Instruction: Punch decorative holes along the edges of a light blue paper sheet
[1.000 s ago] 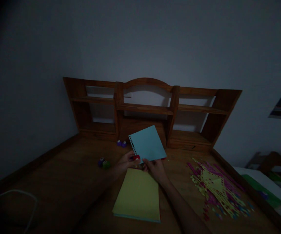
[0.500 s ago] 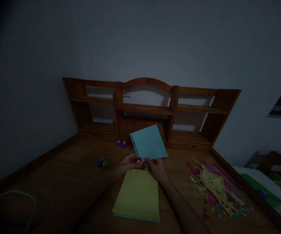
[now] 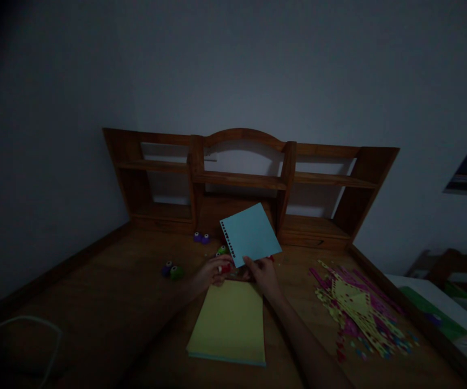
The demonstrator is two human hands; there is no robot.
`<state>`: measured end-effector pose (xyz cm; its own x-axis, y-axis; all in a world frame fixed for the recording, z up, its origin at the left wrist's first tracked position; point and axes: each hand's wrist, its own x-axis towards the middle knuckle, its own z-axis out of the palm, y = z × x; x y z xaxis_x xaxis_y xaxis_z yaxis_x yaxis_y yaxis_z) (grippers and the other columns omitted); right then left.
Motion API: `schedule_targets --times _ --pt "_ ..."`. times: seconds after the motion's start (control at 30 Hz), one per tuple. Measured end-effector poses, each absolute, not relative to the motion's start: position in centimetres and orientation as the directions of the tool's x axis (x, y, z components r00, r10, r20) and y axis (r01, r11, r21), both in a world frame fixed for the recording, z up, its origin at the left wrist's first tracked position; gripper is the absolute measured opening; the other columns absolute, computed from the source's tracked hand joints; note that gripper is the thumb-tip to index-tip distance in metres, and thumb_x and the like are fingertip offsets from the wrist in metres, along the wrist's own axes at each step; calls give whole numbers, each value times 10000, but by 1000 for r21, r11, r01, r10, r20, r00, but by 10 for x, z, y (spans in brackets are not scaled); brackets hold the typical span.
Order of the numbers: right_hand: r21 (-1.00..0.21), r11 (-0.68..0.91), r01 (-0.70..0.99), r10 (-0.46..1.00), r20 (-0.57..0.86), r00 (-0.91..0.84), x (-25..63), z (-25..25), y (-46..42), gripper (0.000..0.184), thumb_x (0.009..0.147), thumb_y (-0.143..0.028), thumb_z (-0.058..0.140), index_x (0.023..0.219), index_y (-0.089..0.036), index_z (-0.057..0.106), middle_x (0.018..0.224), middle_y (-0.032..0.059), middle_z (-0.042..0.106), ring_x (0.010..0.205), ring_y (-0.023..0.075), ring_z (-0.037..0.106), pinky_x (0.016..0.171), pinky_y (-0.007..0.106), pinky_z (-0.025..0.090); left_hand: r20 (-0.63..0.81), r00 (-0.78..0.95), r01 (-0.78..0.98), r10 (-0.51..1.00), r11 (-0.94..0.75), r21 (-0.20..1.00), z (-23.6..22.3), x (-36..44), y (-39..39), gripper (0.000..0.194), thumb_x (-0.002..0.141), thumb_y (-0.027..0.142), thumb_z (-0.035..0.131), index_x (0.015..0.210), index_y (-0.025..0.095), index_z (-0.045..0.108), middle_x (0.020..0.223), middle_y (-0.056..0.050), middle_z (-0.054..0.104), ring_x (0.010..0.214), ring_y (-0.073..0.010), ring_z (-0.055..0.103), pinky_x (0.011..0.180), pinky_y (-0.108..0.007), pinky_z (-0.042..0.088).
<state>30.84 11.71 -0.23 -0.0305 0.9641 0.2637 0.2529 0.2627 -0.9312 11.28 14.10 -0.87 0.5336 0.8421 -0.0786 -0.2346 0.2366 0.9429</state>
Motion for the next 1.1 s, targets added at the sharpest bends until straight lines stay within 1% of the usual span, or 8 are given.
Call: schedule_targets --times 0.1,0.2,0.27,0.47,0.57,0.77,0.97,1.1 --pt "-942 236 240 971 239 -17 311 -4 120 544 792 -609 553 536 -138 649 534 80 648 505 172 601 556 252 449 -8 459 -263 888 144 954 -4 112 138 364 706 473 671 916 177 642 712 21 481 437 -35 305 417 -199 209" --pt "-956 227 187 974 226 -27 311 -6 122 516 782 -597 575 543 -146 645 531 67 642 493 163 589 551 250 443 43 390 -213 920 45 976 3 110 134 460 705 544 670 941 149 660 563 61 355 425 -45 255 397 -197 185" --pt "-960 234 153 972 229 -45 311 -7 122 495 783 -586 583 555 -151 646 534 60 642 499 165 590 560 256 447 46 345 -165 938 12 986 5 109 133 499 688 558 683 951 134 666 514 80 297 416 -49 234 386 -195 170" --pt "-961 235 148 972 231 -43 307 -1 117 452 789 -555 597 573 -161 643 530 52 641 488 166 583 546 262 444 18 233 -89 972 3 996 5 109 133 488 668 521 710 955 128 676 519 65 376 430 -54 292 386 -189 202" --pt "-956 241 168 970 240 -25 307 3 114 446 798 -542 596 568 -162 639 522 51 638 492 166 585 551 262 447 16 219 -73 976 0 997 6 110 133 472 660 505 716 930 119 680 508 63 397 420 -52 298 388 -190 216" --pt "-961 249 118 968 251 5 308 -1 116 414 796 -540 605 617 -167 626 522 36 633 478 163 576 532 264 446 22 232 -68 973 -6 998 7 112 131 447 645 496 724 885 121 678 481 65 409 395 -52 306 383 -197 209" --pt "-969 242 43 970 243 15 310 -7 123 379 790 -531 623 678 -169 621 513 21 623 456 154 563 495 250 433 46 288 -49 957 -33 998 2 112 133 414 687 494 697 875 127 671 493 60 412 398 -53 310 382 -197 209" --pt "-969 248 20 968 248 27 311 -7 124 361 785 -524 633 700 -173 623 496 6 607 446 143 549 475 233 414 36 317 -21 948 -31 999 1 114 132 419 671 495 711 873 130 672 523 45 460 402 -55 323 383 -203 210"
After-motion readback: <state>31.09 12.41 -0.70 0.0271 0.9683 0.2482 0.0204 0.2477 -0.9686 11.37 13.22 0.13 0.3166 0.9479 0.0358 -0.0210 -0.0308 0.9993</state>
